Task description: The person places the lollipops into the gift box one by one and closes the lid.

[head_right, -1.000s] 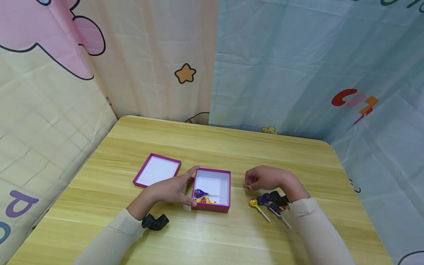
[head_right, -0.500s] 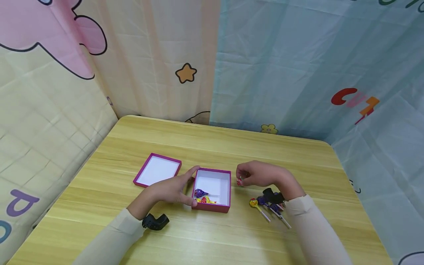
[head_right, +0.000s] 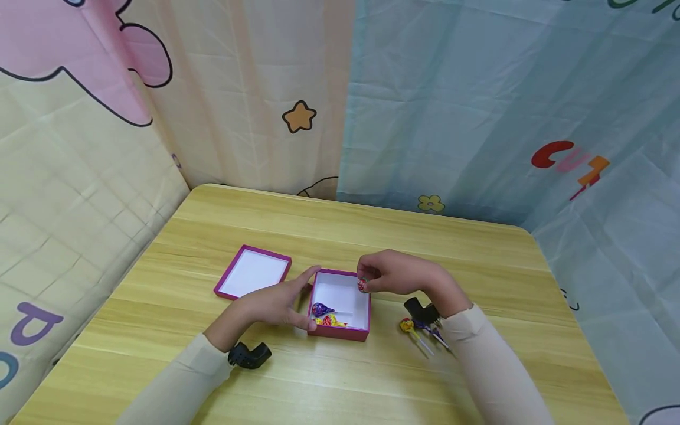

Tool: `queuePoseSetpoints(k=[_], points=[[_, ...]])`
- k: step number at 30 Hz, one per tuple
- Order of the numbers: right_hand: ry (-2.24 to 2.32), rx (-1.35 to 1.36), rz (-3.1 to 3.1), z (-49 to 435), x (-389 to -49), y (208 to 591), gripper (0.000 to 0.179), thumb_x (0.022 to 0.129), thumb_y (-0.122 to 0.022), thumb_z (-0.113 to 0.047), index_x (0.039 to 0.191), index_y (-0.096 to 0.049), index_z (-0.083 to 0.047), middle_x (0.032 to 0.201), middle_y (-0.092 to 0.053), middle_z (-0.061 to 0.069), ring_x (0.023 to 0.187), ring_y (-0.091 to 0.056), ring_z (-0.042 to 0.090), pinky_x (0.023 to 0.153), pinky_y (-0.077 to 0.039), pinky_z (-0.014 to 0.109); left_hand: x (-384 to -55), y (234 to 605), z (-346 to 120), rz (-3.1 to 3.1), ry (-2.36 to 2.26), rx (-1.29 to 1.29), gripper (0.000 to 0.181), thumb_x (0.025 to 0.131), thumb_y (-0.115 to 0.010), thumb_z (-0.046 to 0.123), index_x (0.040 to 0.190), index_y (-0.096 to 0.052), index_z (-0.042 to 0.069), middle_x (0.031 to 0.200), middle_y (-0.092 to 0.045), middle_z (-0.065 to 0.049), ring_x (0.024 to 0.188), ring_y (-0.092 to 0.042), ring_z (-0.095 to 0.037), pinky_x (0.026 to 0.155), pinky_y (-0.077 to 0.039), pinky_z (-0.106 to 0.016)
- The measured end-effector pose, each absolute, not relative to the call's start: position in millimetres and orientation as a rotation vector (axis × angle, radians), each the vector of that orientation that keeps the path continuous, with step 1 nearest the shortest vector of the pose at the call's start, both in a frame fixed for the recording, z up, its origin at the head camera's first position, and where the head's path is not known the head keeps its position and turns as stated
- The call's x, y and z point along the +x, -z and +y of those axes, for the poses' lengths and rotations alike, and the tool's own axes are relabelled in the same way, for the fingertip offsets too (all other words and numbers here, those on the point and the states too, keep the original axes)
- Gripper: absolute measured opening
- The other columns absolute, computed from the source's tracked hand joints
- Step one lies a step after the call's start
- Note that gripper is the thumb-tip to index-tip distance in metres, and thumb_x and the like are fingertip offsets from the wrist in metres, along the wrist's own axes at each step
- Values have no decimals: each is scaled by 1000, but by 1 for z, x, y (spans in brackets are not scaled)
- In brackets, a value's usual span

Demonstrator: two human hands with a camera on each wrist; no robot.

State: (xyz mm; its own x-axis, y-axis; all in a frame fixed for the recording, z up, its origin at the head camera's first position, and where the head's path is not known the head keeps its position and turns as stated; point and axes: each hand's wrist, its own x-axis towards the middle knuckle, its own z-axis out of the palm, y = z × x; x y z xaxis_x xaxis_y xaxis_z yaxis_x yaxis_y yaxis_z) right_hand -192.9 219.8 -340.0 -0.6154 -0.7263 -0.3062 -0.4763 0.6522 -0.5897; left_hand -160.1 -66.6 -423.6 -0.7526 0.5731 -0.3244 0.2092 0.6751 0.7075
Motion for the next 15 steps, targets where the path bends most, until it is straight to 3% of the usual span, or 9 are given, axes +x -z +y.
queuePoseSetpoints(k=[15], points=[[670, -1043, 2341, 180, -196, 343, 5, 96, -67, -18, 97, -62, -19, 80, -53, -5, 76, -52, 14, 66, -46, 29, -161, 423, -67, 2355, -894, 625, 123, 72, -80, 62, 161, -5, 24, 157, -35, -10, 141, -35, -23, 114, -31, -45]])
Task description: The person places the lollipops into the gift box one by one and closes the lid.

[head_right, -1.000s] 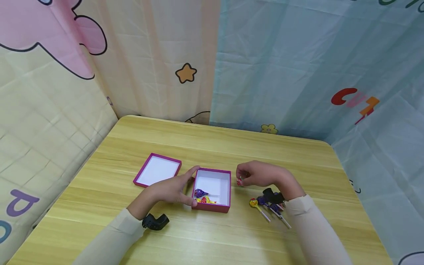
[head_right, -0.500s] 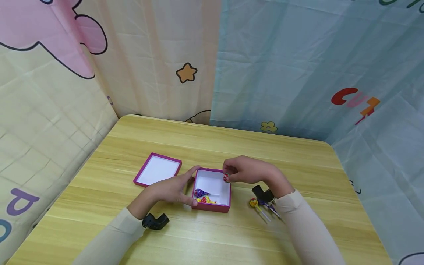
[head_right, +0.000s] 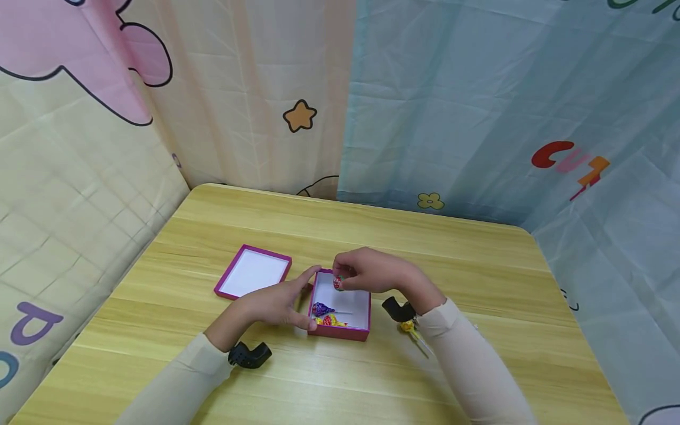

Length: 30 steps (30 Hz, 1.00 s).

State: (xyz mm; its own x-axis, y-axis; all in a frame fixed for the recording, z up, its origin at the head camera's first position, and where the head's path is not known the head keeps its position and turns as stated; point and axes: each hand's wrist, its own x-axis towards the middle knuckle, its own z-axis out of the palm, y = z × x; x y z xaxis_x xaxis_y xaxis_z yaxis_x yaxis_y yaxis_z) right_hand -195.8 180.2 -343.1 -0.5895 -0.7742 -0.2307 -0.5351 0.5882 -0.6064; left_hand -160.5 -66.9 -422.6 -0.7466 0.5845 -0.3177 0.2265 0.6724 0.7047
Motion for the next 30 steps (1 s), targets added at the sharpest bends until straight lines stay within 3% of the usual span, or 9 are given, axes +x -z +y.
queuePoseSetpoints(k=[30], points=[[433, -1023, 2381, 152, -196, 392, 6, 95, -68, -13, 93, -62, -15, 77, -54, -5, 73, -51, 11, 67, -44, 28, -160, 425, -69, 2361, -901, 642, 122, 73, -80, 62, 161, -3, 26, 157, -35, -12, 140, -37, -22, 114, -31, -45]])
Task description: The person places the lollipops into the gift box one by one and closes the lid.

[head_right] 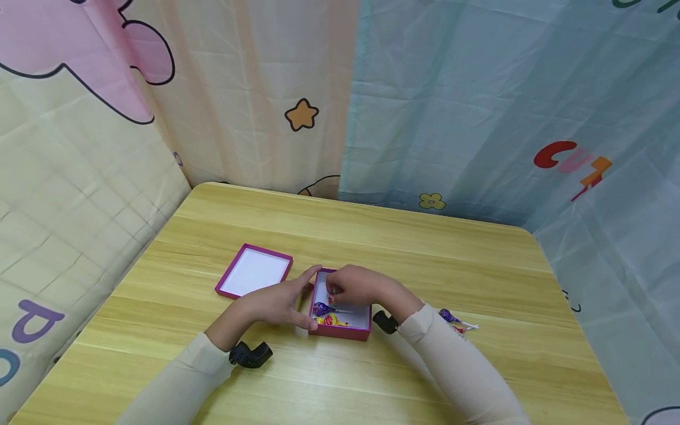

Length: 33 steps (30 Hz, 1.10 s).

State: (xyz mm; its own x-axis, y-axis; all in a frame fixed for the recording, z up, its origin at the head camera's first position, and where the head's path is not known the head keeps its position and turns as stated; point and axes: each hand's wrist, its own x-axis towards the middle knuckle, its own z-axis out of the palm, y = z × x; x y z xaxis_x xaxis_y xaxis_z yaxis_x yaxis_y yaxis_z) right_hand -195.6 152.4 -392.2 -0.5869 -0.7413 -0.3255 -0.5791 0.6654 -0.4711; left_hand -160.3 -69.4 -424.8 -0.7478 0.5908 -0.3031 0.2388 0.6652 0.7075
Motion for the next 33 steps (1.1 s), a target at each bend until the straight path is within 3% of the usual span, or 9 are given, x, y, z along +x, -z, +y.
queuePoseSetpoints(k=[13, 22, 33], points=[[360, -1000, 2393, 150, -193, 400, 3, 96, -66, -13, 99, -66, -13, 83, -58, -7, 78, -54, 12, 76, -47, 30, -161, 425, -69, 2362, -913, 650, 121, 74, -80, 61, 161, -4, 24, 156, -35, -13, 141, -36, -23, 114, -30, -45], [328, -982, 2389, 151, -193, 404, 11, 96, -66, -15, 107, -68, -13, 91, -63, -8, 81, -55, 11, 84, -50, 32, -161, 426, -68, 2346, -918, 636, 121, 74, -80, 60, 161, -4, 25, 158, -32, -12, 141, -36, -23, 114, -30, -45], [346, -999, 2396, 153, -192, 398, 13, 97, -64, -11, 109, -68, -10, 95, -65, -5, 83, -57, 11, 85, -51, 34, -161, 425, -68, 2354, -902, 621, 122, 73, -80, 61, 161, -3, 25, 158, -32, -11, 140, -36, -22, 114, -30, -45]])
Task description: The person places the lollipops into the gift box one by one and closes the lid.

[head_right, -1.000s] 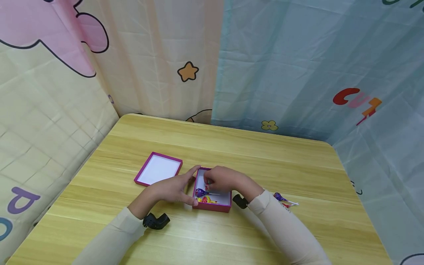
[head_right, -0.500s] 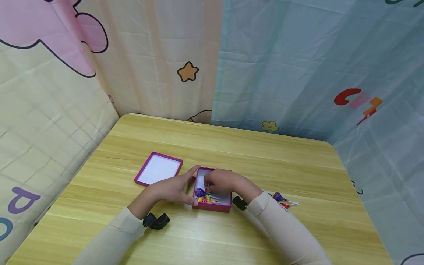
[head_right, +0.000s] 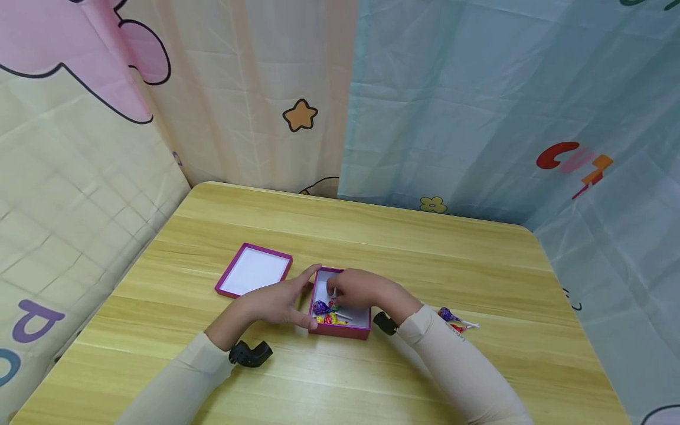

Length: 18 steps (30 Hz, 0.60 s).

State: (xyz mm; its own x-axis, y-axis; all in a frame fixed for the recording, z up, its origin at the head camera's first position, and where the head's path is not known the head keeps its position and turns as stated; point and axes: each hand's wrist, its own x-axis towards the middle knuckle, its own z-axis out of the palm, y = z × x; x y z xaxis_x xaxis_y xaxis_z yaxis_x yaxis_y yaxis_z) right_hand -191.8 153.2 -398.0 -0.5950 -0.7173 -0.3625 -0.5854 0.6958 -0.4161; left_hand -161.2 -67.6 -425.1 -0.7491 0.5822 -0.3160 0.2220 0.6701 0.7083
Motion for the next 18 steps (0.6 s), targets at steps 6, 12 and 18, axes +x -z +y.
queuePoseSetpoints(k=[6, 12, 18], points=[[383, -1023, 2418, 160, -190, 393, 16, 97, -63, -10, 112, -68, -9, 99, -67, -1, 86, -59, 13, 86, -52, 35, -161, 424, -67, 2356, -892, 614, 122, 73, -80, 62, 161, -4, 26, 158, -34, -11, 141, -36, -22, 114, -30, -44], [434, -1055, 2445, 170, -189, 388, 14, 97, -62, -8, 109, -68, -8, 98, -67, -1, 84, -58, 13, 81, -52, 34, -161, 424, -67, 2364, -885, 640, 121, 74, -79, 61, 161, -4, 25, 157, -35, -14, 139, -39, -24, 114, -31, -45], [430, -1052, 2437, 169, -188, 388, 14, 97, -63, -7, 110, -68, -8, 99, -67, 0, 86, -58, 13, 83, -52, 35, -162, 425, -67, 2362, -891, 644, 122, 73, -80, 61, 161, -3, 24, 156, -35, -14, 139, -39, -24, 114, -31, -45]])
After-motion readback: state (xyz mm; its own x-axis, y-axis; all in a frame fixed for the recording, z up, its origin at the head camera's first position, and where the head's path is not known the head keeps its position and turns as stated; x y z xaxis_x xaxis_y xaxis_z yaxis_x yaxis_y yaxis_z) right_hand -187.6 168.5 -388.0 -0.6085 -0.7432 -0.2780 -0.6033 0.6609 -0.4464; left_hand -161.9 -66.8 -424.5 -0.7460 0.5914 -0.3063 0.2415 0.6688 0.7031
